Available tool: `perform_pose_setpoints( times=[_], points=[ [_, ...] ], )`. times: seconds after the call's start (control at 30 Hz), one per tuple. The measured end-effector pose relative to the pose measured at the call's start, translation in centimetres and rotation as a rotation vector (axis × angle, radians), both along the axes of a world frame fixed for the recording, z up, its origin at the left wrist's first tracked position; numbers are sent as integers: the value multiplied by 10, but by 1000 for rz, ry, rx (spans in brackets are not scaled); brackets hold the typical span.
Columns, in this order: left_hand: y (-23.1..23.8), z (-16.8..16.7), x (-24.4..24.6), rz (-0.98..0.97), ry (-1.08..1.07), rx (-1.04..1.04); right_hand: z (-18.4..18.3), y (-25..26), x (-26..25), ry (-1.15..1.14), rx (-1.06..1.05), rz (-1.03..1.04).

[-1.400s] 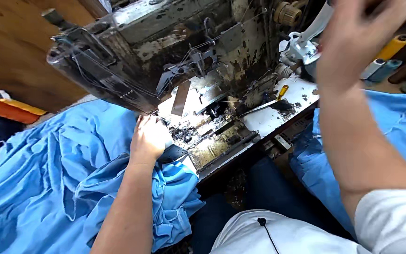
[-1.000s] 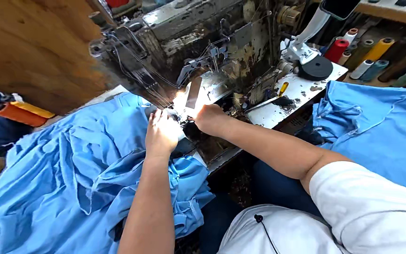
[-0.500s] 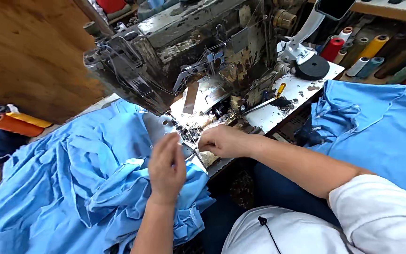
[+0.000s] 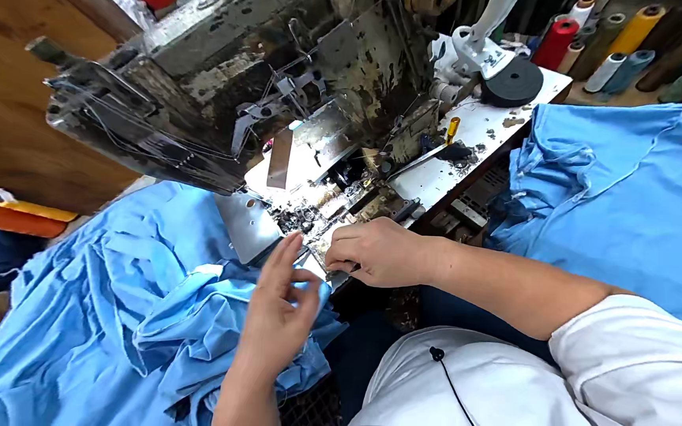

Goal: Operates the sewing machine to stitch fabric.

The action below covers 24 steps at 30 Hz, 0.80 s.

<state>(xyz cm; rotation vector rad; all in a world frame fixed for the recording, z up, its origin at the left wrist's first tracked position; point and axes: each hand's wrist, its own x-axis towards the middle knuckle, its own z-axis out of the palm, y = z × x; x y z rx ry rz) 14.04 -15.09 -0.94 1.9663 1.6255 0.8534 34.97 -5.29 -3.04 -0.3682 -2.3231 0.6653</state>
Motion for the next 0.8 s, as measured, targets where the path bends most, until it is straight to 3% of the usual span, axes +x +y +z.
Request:
perform_pose_setpoints(
  times=[0.07, 0.13, 0.37, 0.47, 0.53, 0.63, 0.8],
  points=[
    [3, -1, 24, -208, -346, -59, 0, -5, -4, 147, 58, -24],
    [11, -6, 35, -231, -512, -64, -2, -4, -4, 257, 82, -82],
    [25, -10, 32, 54, -496, -158, -23, 6, 5, 291, 26, -162],
    [30, -10, 24, 90, -418, -122, -28, 10, 5, 326, -62, -153],
    [29, -9, 19, 53, -249, 23, -26, 12, 5, 392, -228, -149],
    [28, -10, 13, -13, 11, 228, -12, 14, 9, 396, -662, -165],
    [30, -13, 10, -70, 132, 340, 7, 16, 6, -12, -1188, 41]
  ],
)
